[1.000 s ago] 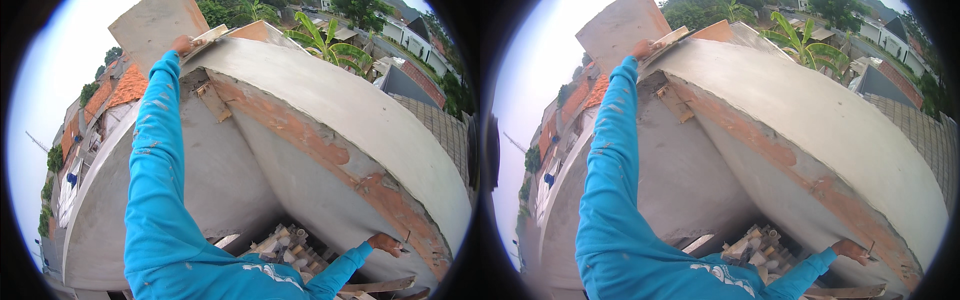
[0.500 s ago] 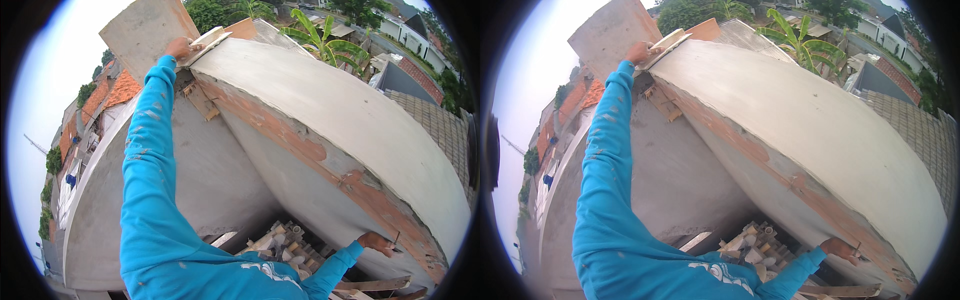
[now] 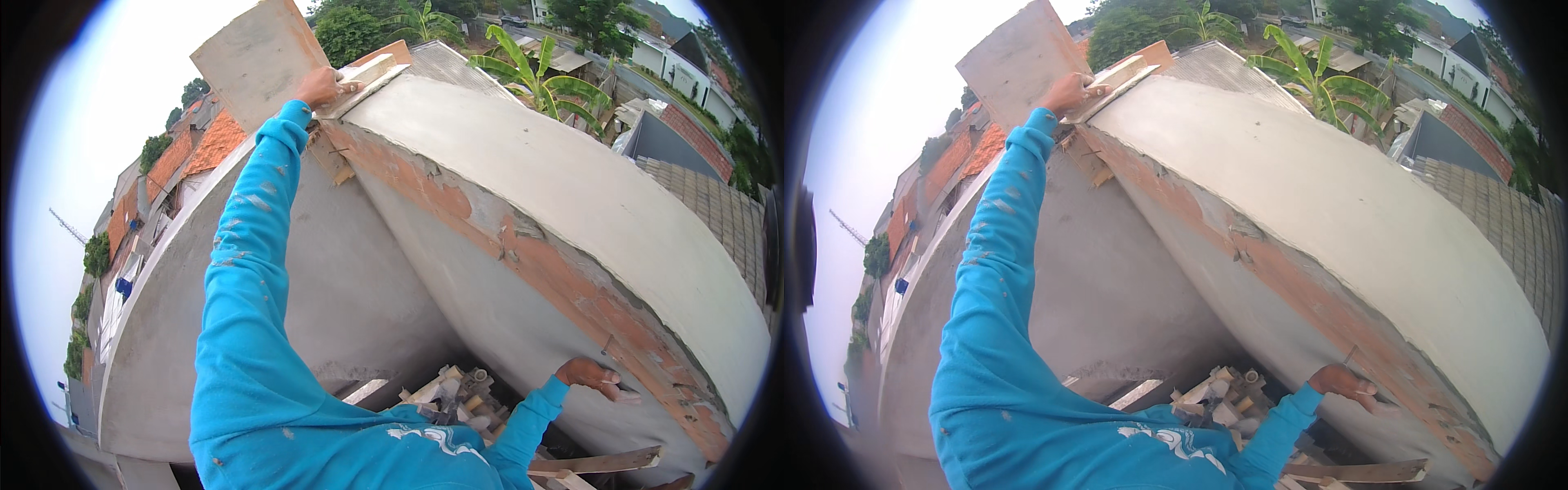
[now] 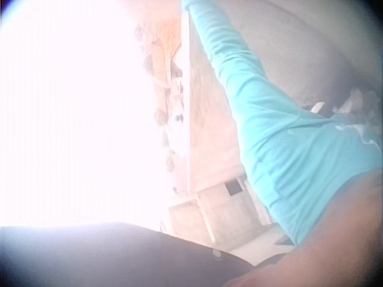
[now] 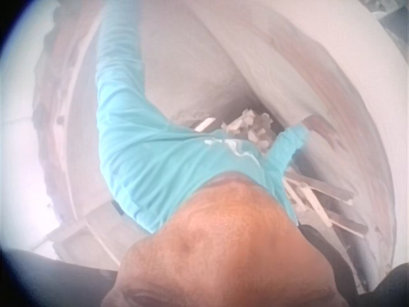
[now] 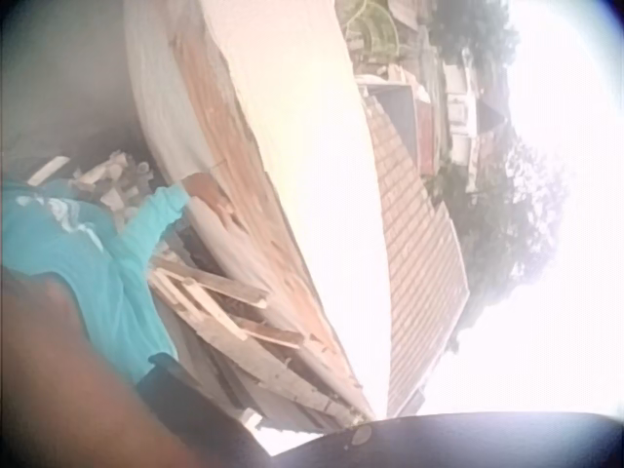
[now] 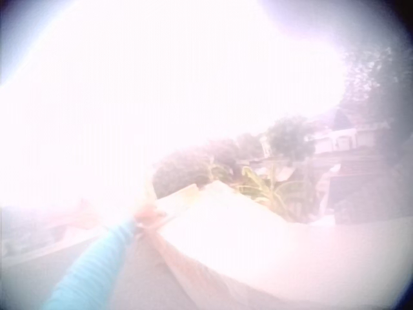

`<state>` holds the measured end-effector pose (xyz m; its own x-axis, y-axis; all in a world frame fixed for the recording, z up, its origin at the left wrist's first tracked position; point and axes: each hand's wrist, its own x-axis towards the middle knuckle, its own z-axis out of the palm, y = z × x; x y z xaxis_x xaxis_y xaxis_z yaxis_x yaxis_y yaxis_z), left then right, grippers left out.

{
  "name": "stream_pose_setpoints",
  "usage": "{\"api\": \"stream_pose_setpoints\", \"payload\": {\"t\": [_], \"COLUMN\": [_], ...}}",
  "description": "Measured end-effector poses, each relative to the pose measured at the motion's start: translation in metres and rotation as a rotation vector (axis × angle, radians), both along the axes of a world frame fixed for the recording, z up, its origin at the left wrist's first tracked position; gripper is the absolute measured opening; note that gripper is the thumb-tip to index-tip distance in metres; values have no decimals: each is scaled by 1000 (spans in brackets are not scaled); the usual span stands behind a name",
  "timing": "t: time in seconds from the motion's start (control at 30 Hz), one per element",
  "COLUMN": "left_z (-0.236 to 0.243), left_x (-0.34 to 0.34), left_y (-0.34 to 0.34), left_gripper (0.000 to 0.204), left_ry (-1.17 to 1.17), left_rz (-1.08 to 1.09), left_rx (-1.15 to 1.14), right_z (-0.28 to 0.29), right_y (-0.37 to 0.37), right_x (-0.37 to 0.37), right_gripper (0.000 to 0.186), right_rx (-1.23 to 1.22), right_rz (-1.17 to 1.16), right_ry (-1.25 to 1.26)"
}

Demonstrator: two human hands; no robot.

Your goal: The person applies wet cement to a curved wall section using a trowel and a wooden float. They repeatedly scoop cement from a bucket, spread it along the wall, and smooth the surface to create a uniform finish.

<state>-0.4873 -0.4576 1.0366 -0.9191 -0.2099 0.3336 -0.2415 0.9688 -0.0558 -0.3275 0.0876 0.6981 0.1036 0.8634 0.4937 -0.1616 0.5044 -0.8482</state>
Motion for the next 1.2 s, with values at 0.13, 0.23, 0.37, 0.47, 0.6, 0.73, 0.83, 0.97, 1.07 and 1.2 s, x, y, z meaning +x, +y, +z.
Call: {"api": "stream_pose_setpoints", "payload": {"t": [0.13, 0.23, 0.37, 0.47, 0.6, 0.73, 0.83, 0.97, 1.07, 1.2], "left_z": [3, 4, 9, 8, 31, 41, 36, 18, 5, -4], "left_x": [23, 61, 109, 135, 123, 50, 4, -27, -57, -75], "left_y": [68, 119, 231, 291, 268, 107, -33, -139, -150, -136], "left_gripper": [74, 68, 63, 66, 68, 71, 65, 68, 69, 72], "left_ry": [-24, 45, -82, 51, 126, 194, 135, 101, 85, -11], "left_rz": [28, -227, -398, -652, -604, -152, 0, 163, 157, 149], "left_rx": [-4, 104, 86, 26, 30, -5, 214, 173, 112, 56], "right_z": [-1, -6, -14, -13, -9, -11, -15, -15, -75, -75], "right_y": [2, 2, 6, 12, 15, 9, 7, 4, 32, 31], "right_x": [3, 4, 1, -2, -3, -5, -5, -1, 0, -1], "right_gripper": [72, 72, 70, 68, 66, 67, 69, 72, 73, 67], "right_rx": [31, 37, 67, 102, 148, 139, 103, 4, -224, -388], "right_rz": [-14, -21, -60, -110, -158, -144, -131, -26, 55, 1], "right_ry": [-75, -76, -72, -69, -81, -72, -66, -54, 17, -48]}}
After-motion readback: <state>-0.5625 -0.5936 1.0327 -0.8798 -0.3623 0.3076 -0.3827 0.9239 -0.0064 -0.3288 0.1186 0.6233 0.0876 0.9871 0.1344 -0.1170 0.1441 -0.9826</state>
